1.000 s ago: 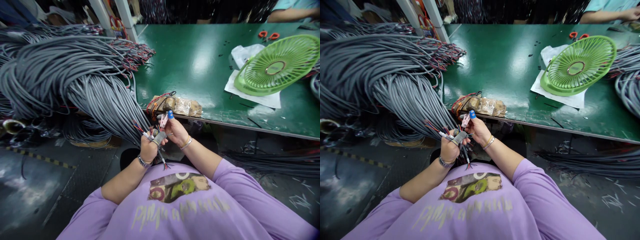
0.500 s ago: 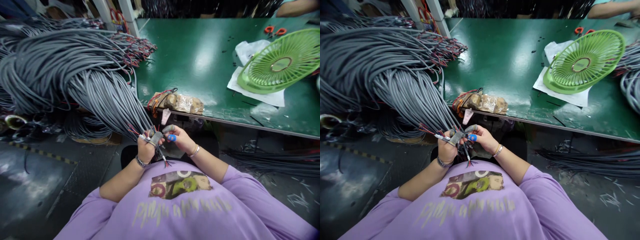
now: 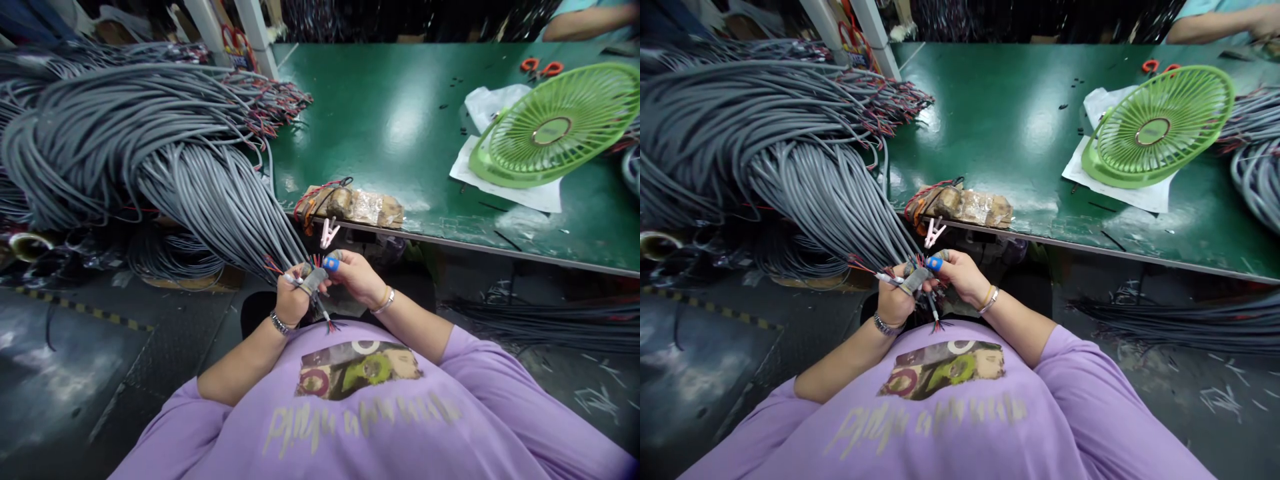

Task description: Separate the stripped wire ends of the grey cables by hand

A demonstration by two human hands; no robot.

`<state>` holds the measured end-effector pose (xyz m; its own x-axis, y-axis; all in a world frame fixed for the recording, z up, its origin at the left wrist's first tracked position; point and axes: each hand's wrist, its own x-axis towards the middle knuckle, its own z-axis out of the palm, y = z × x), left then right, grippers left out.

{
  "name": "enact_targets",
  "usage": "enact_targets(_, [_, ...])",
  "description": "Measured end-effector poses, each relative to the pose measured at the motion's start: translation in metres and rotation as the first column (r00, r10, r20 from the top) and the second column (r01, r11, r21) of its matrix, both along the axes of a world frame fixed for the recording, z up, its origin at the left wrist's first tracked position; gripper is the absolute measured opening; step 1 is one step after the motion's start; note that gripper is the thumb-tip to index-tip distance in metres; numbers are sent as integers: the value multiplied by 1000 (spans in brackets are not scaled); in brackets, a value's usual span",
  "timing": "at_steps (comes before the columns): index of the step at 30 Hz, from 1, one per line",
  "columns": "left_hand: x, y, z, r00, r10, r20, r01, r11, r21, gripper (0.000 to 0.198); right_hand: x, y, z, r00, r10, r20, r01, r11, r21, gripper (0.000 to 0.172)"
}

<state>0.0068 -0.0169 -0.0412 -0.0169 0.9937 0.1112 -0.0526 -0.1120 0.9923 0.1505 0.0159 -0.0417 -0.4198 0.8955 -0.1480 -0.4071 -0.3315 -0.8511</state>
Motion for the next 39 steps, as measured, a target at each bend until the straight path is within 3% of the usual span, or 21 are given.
enact_targets(5, [4,2,-2,988,122,95,-117,992,-48,33,2,-1,1,999,-40,-2,40,999,17,38])
enact_targets(11, [9,5,8,954,184,238,-172,983,-68,33,4,0,1,996,-77,48,73,994,86,36])
enact_targets(15, [11,5,14,931,176,320,-161,984,-73,35,4,4,-6,994,-102,36,101,995,26,38])
enact_targets(21, [9,6,13,929,190,318,-175,982,-76,32,9,6,-8,993,-54,-101,40,990,-135,41])
enact_targets(30, [4,5,3,954,170,248,-151,984,-92,32,9,12,1,997,75,-14,-75,997,-30,40])
enact_targets(32, [3,4,0,959,180,218,-166,983,-79,31,7,9,3,998,20,67,-24,998,51,36])
enact_targets(34, [1,3,-3,967,197,159,-190,980,-60,30,6,4,6,975,-102,197,54,970,238,26])
enact_targets(37, [0,3,-4,976,202,76,-200,979,-37,31,11,-3,12,864,-342,368,82,819,569,13])
enact_targets(39, [0,3,-4,977,197,79,-195,980,-28,32,14,-3,14,809,-429,402,86,763,640,12])
